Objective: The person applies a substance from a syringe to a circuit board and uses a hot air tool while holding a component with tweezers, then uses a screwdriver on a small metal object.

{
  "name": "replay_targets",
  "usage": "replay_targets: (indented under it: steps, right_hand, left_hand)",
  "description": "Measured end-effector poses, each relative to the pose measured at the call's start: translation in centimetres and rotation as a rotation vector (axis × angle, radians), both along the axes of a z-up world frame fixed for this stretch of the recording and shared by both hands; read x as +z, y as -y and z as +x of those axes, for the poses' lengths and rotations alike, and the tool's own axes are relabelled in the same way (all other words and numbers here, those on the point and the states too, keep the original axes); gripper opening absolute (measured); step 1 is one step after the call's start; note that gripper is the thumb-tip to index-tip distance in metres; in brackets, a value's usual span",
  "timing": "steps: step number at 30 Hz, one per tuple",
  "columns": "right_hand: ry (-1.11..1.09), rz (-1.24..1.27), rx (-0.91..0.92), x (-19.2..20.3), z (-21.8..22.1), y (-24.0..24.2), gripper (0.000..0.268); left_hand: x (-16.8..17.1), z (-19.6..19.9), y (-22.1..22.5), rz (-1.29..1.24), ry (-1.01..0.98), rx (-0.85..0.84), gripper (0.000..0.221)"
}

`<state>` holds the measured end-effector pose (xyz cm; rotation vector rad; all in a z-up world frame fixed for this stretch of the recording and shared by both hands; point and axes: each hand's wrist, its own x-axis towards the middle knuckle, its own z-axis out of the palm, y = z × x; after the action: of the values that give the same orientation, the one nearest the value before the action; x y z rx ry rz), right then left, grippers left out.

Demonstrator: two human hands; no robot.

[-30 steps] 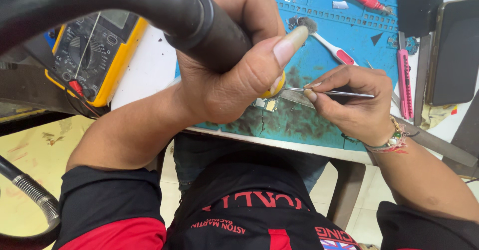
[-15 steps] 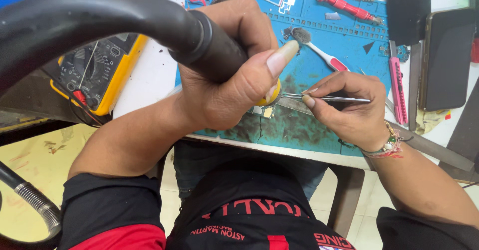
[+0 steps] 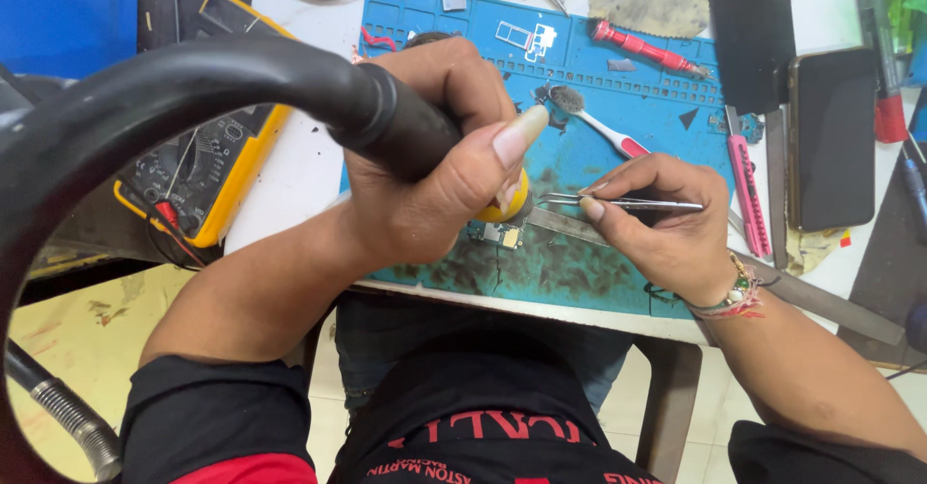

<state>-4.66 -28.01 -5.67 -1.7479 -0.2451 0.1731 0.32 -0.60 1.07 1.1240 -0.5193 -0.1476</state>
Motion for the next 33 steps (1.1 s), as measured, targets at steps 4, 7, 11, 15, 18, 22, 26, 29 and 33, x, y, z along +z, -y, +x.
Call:
replay_targets:
  steps: [4,7,11,15,18,22,26,29,33]
  right_hand:
    - [-0.062,0.045,-0.078,-0.4,-0.3,0.1,0.010]
    - [-0.010,0.037,-0.122,-0.5,-0.2,0.2,0.011]
    - [0.086,0.012,-0.147,-0.1,-0.2,0.2,0.012]
    - [0.109,0.013,-0.164,0.5,-0.6,0.4,0.010]
    - [0.107,-0.026,-0.174,0.4,-0.7,0.3,0.011]
    - [0.114,0.010,-0.131,0.1,-0.8,0.0,0.012]
    - [0.133,0.027,-0.130,0.0,-0.7,-0.3,0.011]
    - [0.152,-0.032,-0.144,-0.1,-0.4,-0.1,0.011]
    - [0.088,0.013,-0.127,-0.2,-0.6,-0.3,0.012]
  left_hand:
    - [-0.1,-0.3,0.3,-0.084,0.019,0.029,0.018]
    - [0.3,-1.4,-0.6,-0.227,-0.030,0.083,0.017]
    - [0.4,-6.5,-3.5,-0.240,0.054,0.253,0.043]
    - [-1.9,-10.9,-6.9,-0.255,0.102,0.524,0.046]
    - [-4.3,-10.5,-10.6,-0.311,0.089,0.800,0.053]
    - [-6.8,-8.9,-14.5,-0.373,0.124,1.036,0.065]
    - [-8.2,-6.5,-14.2,-0.212,0.101,1.146,0.073]
    - [-8.5,-5.3,-12.7,-0.074,0.019,1.215,0.062]
    - [-7.7,-6.2,-12.3,-0.244,-0.085,1.139,0.050]
